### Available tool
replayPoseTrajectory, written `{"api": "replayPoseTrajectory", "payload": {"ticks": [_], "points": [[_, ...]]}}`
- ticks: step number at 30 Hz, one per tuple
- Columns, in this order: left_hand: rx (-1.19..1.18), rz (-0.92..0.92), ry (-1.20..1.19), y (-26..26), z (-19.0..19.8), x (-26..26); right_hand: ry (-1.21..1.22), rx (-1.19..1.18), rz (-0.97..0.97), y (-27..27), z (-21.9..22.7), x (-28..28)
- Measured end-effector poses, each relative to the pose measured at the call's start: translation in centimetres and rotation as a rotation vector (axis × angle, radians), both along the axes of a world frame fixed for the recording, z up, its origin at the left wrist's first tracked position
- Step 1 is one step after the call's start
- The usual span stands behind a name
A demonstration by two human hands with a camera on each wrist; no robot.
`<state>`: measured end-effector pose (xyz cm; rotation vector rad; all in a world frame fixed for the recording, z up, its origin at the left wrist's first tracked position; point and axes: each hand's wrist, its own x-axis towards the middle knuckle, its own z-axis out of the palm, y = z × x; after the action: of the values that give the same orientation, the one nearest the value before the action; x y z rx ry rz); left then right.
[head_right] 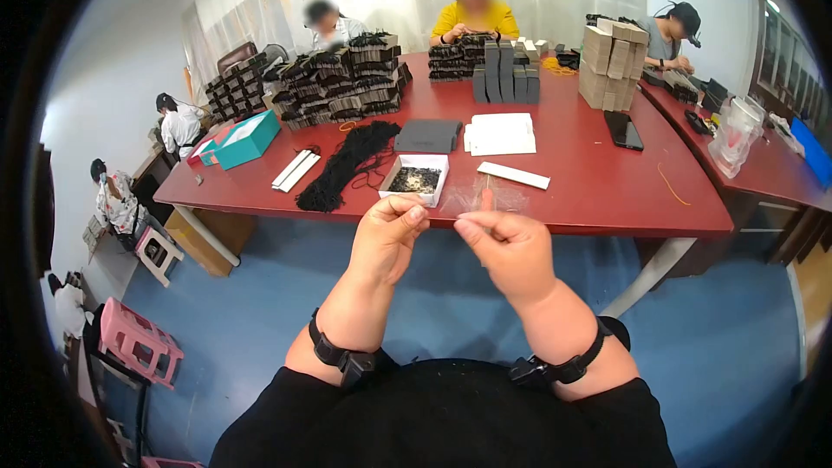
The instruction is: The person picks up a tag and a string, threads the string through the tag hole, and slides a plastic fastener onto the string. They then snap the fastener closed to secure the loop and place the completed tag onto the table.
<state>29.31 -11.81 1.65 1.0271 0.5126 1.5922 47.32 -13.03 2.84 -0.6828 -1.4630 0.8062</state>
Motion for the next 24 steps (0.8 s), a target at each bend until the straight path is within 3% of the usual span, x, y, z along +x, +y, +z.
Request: {"api": "replayPoseTrajectory", "payload": {"ticks": [10, 24], "points": [[0.175, 0.112, -0.015, -1.1, -0.8, 1.2, -0.236, 0.445, -0.219, -1.1, 0.3, -1.4], [0.242, 0.144, 0.064, -1.8, -0.8, 1.6, -0.231, 0.464, -0.287, -0.9, -0.4, -1.6]]}}
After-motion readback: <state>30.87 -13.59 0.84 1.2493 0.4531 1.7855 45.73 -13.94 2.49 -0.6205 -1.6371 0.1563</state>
